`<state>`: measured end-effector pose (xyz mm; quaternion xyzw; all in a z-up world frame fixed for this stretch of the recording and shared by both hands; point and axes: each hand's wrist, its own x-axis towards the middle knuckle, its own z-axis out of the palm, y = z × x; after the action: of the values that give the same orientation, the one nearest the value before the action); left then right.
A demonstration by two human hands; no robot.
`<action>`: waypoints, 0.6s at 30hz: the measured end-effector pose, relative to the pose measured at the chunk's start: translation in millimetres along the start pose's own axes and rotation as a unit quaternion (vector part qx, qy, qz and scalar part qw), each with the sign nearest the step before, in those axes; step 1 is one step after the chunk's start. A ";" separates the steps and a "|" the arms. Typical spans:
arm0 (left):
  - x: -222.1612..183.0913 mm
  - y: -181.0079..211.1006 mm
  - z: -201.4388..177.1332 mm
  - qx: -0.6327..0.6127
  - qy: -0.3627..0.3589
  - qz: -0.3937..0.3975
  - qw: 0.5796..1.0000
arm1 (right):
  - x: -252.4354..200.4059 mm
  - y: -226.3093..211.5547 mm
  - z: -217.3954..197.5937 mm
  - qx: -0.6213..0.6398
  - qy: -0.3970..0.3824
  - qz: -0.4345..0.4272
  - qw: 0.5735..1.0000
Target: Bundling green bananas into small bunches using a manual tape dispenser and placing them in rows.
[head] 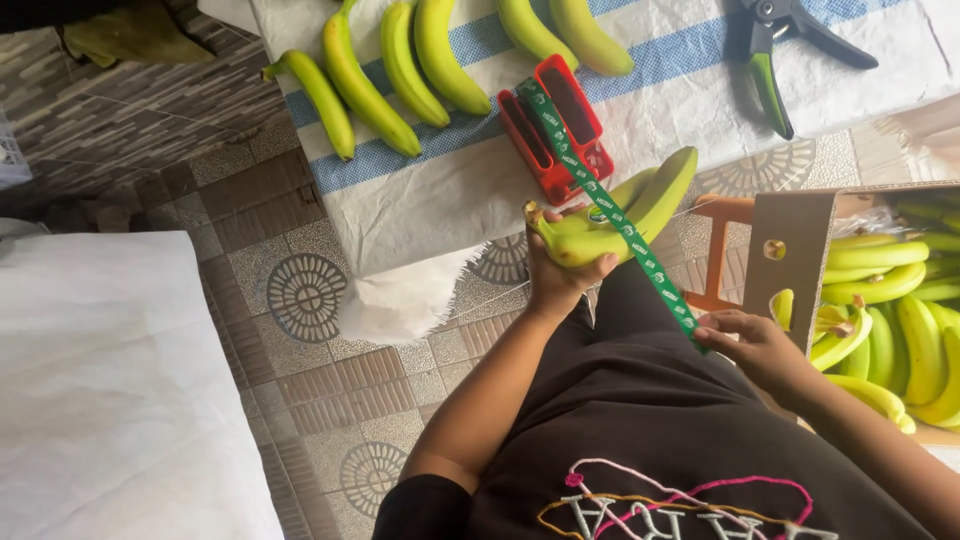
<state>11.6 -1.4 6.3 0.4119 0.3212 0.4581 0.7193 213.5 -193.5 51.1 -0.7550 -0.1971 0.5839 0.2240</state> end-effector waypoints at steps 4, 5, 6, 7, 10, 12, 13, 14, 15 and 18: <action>-1.2 -12.8 0.5 0.053 0.038 0.015 0.998 | 70.7 10.0 35.7 -0.072 0.039 -0.084 0.993; -1.8 -15.0 -0.2 0.038 0.042 -0.002 0.998 | 93.7 11.8 46.3 -0.092 0.054 -0.096 0.990; -1.8 -13.5 0.3 0.040 0.044 0.000 0.998 | 109.0 -0.2 53.9 -0.092 0.052 -0.098 0.990; -3.6 -10.8 -0.8 0.040 0.046 -0.010 0.998 | 123.6 -12.1 63.7 -0.086 0.061 -0.112 0.988; -12.3 -8.0 -0.5 0.039 0.067 -0.038 0.996 | 144.3 -26.6 70.2 -0.059 0.056 -0.129 0.988; -19.0 -5.0 -0.9 0.040 0.087 -0.058 0.994 | 143.9 -27.2 82.9 -0.018 0.038 -0.126 0.991; -20.4 -2.9 0.3 0.034 0.094 -0.063 0.993 | 143.6 -28.0 84.9 0.002 0.031 -0.123 0.992; -21.7 -0.5 1.4 0.028 0.101 -0.067 0.992 | 143.1 -29.1 87.2 0.022 0.023 -0.120 0.992; -21.0 3.4 4.6 0.029 0.102 -0.066 0.992 | 144.0 -31.8 85.8 0.040 0.018 -0.119 0.992; -20.6 13.2 12.2 0.011 0.113 -0.070 0.991 | 146.5 -41.7 82.4 0.090 -0.003 -0.117 0.989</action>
<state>9.0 -20.9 25.2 0.3422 0.4334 0.4468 0.7039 167.3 -68.4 -59.4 -0.7021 -0.2309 0.5711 0.3571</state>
